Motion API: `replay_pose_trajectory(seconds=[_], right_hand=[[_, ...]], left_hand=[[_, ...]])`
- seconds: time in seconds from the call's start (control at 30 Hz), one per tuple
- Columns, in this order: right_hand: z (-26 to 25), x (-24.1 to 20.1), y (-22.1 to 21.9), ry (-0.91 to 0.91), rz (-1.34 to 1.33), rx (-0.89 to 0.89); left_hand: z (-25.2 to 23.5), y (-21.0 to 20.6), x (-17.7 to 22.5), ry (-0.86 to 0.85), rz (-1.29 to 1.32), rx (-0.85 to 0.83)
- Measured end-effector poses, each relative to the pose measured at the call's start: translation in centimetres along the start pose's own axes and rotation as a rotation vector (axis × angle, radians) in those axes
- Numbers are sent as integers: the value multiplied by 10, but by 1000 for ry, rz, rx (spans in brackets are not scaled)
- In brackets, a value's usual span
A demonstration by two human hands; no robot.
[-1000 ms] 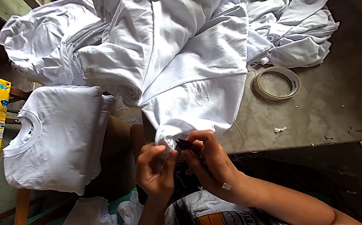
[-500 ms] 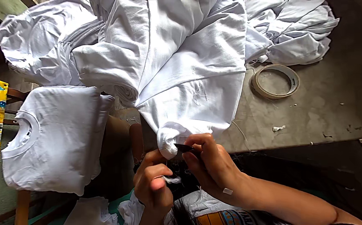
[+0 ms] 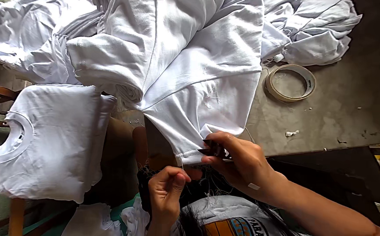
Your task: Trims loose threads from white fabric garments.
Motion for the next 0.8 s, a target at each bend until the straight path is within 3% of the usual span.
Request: replay_pose_trajectory(seconds=[0.07,0.13,0.47,0.8], right_hand=[[2,0,-4,-5,65,-9],[4,-1,-8,-4,85,-25],[4,-5,-25,80,120,30],[4,-4,-16,94,79,-14]], left_hand=[[-1,-9,-9,-14,198,41],[-4,-15,-10,-88,234,108],[-7,-20,-2,-209,-3,139],[-8,-19,0,-241,-65,138]])
Point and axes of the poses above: each hand's wrist, its own z-axis away from the middle knuckle, its own y-axis out of the back of the hand, x = y × z, the point moved 1 cm from there along -z, towards the middle knuckle, and after that the axes turned 5 degrees about y, right-handed, at the moved point
